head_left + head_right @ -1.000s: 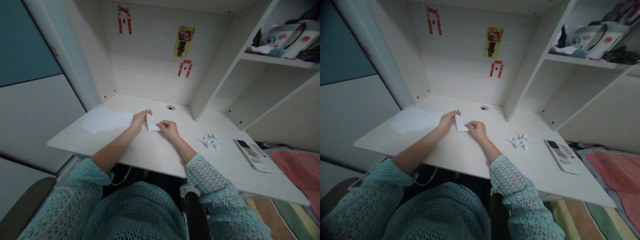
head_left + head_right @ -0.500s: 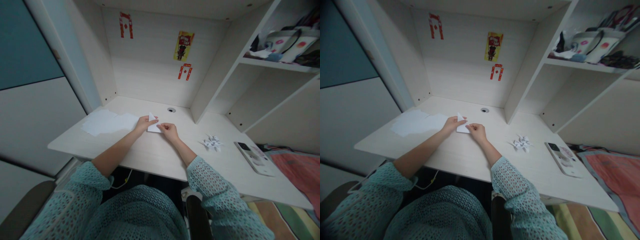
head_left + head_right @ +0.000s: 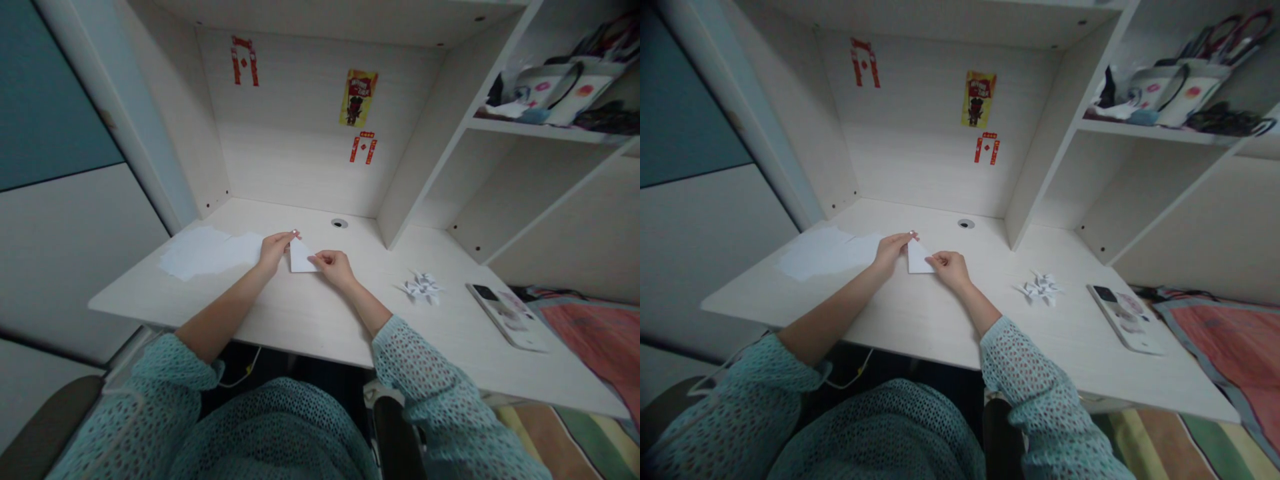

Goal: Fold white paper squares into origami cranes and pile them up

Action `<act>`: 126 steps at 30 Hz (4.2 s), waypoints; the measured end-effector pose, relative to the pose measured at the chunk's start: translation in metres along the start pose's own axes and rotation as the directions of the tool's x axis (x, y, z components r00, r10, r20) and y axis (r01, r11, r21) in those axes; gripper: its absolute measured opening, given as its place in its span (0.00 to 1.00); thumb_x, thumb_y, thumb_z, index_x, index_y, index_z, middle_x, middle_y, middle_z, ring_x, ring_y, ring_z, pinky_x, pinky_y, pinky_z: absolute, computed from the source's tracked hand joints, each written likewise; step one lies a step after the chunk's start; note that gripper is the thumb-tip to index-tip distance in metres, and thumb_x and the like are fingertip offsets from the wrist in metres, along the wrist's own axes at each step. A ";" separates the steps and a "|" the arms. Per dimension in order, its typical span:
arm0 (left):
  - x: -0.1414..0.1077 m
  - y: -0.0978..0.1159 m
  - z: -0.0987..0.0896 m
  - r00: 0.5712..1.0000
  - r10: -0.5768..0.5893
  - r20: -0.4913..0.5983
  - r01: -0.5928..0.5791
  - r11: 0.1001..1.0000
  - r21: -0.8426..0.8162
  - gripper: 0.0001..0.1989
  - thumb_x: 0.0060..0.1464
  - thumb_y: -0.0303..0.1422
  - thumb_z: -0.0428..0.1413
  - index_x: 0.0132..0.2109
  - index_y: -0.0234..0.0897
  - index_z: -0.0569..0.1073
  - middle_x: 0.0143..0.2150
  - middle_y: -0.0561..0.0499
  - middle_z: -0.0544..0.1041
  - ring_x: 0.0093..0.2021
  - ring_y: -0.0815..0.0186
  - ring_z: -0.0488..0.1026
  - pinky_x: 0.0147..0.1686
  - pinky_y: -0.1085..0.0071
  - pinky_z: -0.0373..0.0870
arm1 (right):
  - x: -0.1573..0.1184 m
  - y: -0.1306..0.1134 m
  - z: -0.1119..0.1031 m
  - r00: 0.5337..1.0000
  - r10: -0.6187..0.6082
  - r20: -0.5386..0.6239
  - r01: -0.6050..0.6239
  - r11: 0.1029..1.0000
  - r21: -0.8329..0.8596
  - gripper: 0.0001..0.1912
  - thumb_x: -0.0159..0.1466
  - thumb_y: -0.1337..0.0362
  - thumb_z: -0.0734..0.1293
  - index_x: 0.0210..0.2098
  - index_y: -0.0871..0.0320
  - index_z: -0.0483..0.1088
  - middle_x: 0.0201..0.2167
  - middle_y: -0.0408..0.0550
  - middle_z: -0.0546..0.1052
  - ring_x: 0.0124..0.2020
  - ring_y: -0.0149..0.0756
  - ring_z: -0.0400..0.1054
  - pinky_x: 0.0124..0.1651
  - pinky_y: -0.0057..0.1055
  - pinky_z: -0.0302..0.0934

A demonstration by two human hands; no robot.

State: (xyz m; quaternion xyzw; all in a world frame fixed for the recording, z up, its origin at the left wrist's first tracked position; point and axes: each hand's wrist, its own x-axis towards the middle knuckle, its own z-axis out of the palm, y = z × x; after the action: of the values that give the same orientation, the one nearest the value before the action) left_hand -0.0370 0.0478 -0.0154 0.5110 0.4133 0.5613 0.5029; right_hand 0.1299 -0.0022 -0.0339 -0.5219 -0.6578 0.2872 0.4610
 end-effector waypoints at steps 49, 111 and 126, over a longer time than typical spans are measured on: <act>0.000 -0.002 0.002 0.990 -0.134 0.041 0.133 0.990 0.038 0.22 0.41 0.50 0.59 0.33 0.34 0.75 0.28 0.49 0.75 0.28 0.67 0.70 0.26 0.74 0.62 | -0.002 -0.008 -0.012 0.954 -0.291 -0.072 0.231 0.866 -0.444 0.16 0.60 0.52 0.63 0.45 0.51 0.72 0.45 0.45 0.76 0.37 0.38 0.72 0.43 0.35 0.63; -0.004 0.007 -0.003 0.860 -0.392 0.329 0.468 0.861 -0.200 0.12 0.39 0.25 0.55 0.36 0.36 0.72 0.38 0.46 0.77 0.37 0.62 0.76 0.34 0.70 0.70 | 0.015 0.008 -0.019 0.992 0.068 -0.104 -0.019 0.911 0.412 0.18 0.48 0.49 0.70 0.26 0.59 0.72 0.24 0.43 0.73 0.28 0.30 0.66 0.33 0.29 0.64; -0.018 0.013 0.012 0.908 -0.066 0.413 0.113 0.989 -0.090 0.34 0.39 0.45 0.63 0.53 0.38 0.67 0.47 0.44 0.74 0.45 0.63 0.72 0.45 0.69 0.66 | 0.014 0.000 -0.015 0.938 0.139 -0.317 0.028 0.881 0.472 0.22 0.46 0.51 0.71 0.35 0.60 0.70 0.33 0.49 0.77 0.31 0.34 0.69 0.32 0.28 0.64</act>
State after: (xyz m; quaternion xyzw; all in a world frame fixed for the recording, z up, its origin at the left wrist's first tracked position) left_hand -0.0278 0.0278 -0.0038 0.5685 0.2901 0.4406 0.6313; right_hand 0.1435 0.0097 -0.0237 -0.4554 -0.4633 0.3561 0.6717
